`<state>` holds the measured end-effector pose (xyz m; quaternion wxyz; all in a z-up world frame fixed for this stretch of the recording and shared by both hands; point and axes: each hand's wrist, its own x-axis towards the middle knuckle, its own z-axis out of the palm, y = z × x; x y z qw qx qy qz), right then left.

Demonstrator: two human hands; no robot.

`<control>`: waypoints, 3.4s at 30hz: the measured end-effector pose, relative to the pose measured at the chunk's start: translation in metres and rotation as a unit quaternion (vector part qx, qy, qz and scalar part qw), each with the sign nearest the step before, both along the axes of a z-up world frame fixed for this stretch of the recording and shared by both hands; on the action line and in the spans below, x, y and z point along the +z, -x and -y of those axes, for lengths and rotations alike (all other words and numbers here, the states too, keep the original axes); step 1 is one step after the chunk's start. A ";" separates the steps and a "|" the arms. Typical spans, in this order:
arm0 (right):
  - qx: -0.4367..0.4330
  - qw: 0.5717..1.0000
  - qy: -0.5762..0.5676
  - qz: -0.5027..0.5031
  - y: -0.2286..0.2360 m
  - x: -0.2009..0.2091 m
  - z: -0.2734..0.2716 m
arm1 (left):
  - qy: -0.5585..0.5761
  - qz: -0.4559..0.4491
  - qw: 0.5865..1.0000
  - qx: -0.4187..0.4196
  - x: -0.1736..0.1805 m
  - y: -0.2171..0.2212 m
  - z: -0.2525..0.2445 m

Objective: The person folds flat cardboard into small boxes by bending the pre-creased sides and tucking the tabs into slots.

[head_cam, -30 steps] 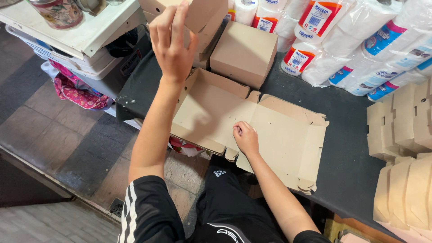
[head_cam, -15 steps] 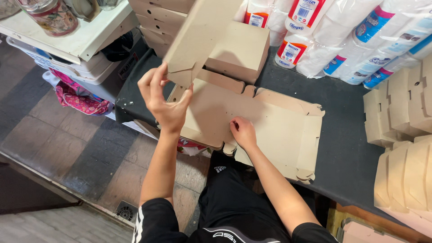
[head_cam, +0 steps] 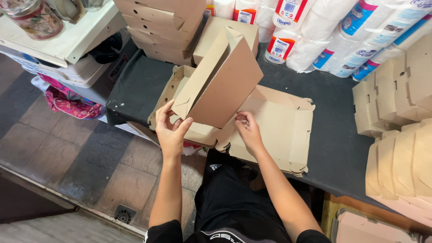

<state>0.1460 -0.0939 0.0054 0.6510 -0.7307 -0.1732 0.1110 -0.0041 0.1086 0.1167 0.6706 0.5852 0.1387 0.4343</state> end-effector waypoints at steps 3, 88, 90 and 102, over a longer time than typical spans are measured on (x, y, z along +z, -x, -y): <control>-0.006 0.999 -0.002 0.047 0.007 0.016 0.020 | 0.004 -0.008 1.000 -0.026 -0.001 -0.001 0.010; 0.122 0.870 0.318 0.357 0.033 0.195 0.132 | -0.211 -0.008 0.965 -0.153 -0.010 0.024 0.208; 0.127 0.872 0.314 0.354 0.037 0.195 0.130 | -0.113 -0.033 0.968 -0.221 -0.014 0.018 0.208; 0.119 0.878 0.298 0.355 0.044 0.201 0.127 | 0.314 0.024 0.932 -0.181 -0.047 -0.040 0.217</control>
